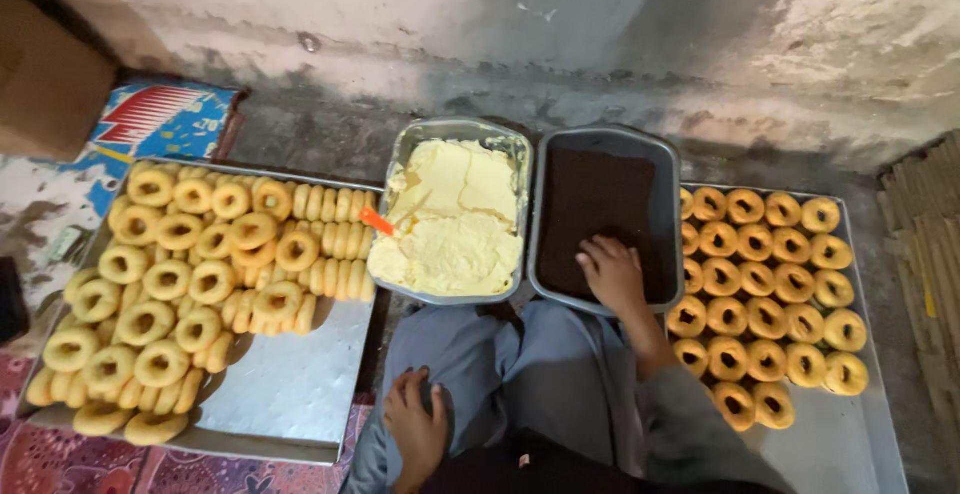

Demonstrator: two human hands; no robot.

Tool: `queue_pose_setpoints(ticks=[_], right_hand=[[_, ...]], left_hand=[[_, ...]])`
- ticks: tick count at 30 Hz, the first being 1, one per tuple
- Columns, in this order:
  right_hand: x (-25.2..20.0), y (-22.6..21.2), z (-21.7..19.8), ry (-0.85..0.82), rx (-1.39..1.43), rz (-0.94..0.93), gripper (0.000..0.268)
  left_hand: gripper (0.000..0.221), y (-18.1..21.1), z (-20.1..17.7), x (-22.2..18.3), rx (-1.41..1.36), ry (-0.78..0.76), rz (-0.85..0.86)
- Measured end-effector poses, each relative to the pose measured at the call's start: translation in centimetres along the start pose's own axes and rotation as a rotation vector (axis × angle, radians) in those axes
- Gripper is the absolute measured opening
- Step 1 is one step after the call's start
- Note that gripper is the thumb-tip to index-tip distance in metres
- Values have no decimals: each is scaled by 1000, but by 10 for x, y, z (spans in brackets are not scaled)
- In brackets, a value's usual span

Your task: The person picks plain donuts from a tray, fills them with a white cream using a small tool, and then dips them into a dark topping before placing them on a separate tray. The process is repeated for multiple donuts.

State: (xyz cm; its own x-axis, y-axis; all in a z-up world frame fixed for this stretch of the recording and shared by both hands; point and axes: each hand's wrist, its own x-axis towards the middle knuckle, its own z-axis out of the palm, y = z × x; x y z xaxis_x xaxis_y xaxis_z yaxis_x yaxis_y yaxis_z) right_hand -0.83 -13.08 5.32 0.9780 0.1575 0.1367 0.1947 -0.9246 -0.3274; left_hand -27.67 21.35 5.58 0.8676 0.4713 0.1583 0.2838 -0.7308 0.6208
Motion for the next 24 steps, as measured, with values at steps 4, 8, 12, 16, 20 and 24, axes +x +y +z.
queue_pose_setpoints(ticks=[4, 8, 12, 16, 20, 24], right_hand=[[-48, -24, 0, 368, -85, 97, 50], [-77, -36, 18, 369, -208, 226, 65], [-95, -33, 33, 390, -95, 203, 74], [-117, -41, 38, 303, -143, 219, 76], [-142, -68, 27, 452, -107, 280, 64], [-161, -99, 14, 579, 21, 160, 53]], left_hand=[[22, -46, 11, 15, -253, 209, 10], [33, -106, 21, 81, -170, 481, -72], [68, -155, -9, 161, 2, 418, -373], [103, -168, -32, 212, 331, 79, -384], [76, -179, -31, 216, 570, 192, -99], [62, -191, -15, 203, 434, 345, 28]])
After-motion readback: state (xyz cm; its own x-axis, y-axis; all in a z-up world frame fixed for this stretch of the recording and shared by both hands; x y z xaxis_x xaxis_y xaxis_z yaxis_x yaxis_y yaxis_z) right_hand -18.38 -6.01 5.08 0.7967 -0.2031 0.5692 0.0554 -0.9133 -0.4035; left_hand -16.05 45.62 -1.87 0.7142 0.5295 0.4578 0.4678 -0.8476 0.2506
